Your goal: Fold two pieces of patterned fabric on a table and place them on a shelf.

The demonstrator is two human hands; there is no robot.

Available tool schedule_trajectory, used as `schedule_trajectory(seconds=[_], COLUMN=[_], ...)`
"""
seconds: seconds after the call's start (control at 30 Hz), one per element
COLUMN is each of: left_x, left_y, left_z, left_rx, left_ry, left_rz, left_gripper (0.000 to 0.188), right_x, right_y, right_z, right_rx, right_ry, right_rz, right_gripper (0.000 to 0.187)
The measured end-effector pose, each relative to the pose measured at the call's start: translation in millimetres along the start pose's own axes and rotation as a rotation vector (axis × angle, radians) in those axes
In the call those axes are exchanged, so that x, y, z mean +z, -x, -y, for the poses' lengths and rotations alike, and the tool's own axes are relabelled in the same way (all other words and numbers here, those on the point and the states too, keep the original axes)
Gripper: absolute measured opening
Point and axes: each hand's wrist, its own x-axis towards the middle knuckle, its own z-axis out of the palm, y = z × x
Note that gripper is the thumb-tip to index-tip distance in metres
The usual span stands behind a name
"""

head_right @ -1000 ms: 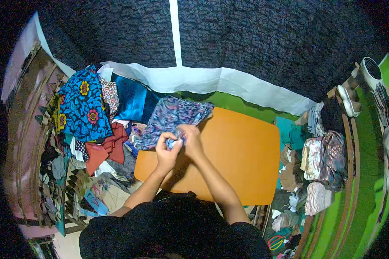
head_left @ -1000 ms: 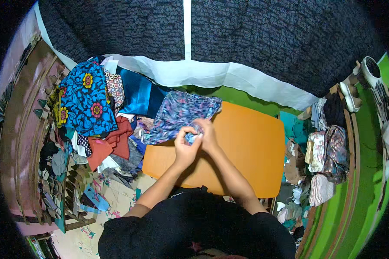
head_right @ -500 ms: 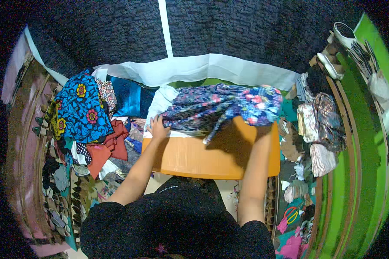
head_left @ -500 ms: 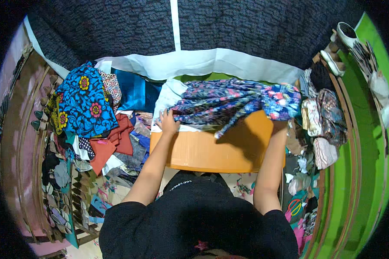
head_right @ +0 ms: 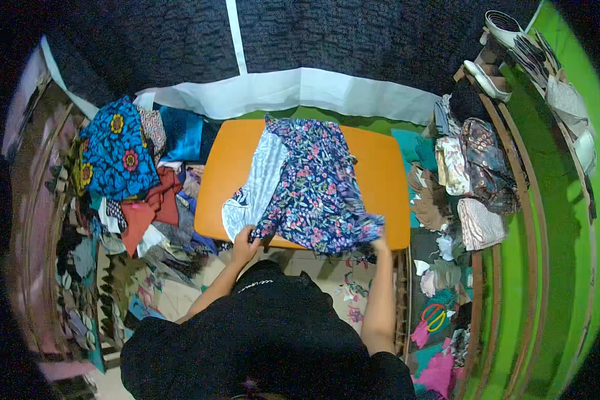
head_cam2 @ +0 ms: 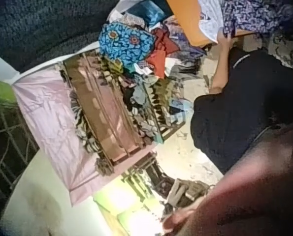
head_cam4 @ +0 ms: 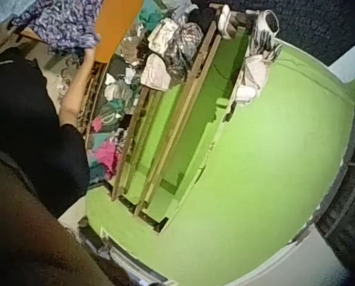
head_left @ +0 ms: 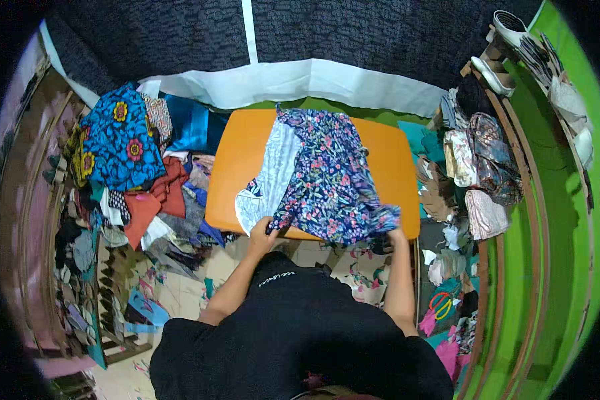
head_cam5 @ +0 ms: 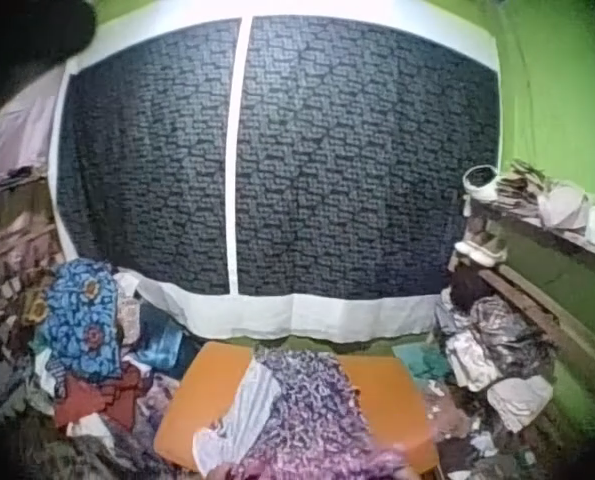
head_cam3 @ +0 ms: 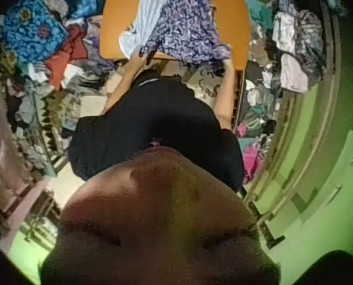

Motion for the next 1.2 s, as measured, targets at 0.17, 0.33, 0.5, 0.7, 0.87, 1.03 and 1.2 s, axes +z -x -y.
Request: schedule_trajectory(seconds=[0.17, 0.33, 0.5, 0.7, 0.87, 1.03, 1.2], left_x=[6.0, 2.4, -7.0, -35.4, -68.5, -68.8, -51.9], left_y=[48.1, 70.2, 101.1, 144.8, 176.4, 154.5, 140.0], left_z=[-38.8, -73.8, -90.9, -78.1, -22.8, -10.0, 40.7], left_rx=[0.062, 0.225, 0.221, 0.08, -0.027, -0.597, -0.712], left_ry=[-0.06, -0.235, -0.252, -0.205, -0.364, -0.568, -0.511], left_rz=[-0.105, -0.132, -0.161, -0.287, -0.252, 0.009, -0.078], left_gripper=[0.025, 0.031, 0.028, 0.02, 0.023, 0.038, 0.026], right_x=[31.9, 80.9, 134.4, 127.7, 75.3, 56.5, 63.0], right_y=[55.2, 75.5, 114.8, 124.2, 81.0, 47.8, 40.3], right_z=[114.4, 157.6, 155.3, 134.0, 125.3, 101.1, 58.8], right_rx=[-0.011, -0.5, -0.713, -0.595, -0.217, 0.284, -0.001], right_ry=[0.974, 0.473, 0.511, 0.666, 0.849, 0.846, 0.68], right_rz=[0.093, 0.396, 0.607, 0.343, -0.175, -0.2, -0.202], right_gripper=[0.055, 0.056, 0.059, 0.054, 0.081, 0.086, 0.065])
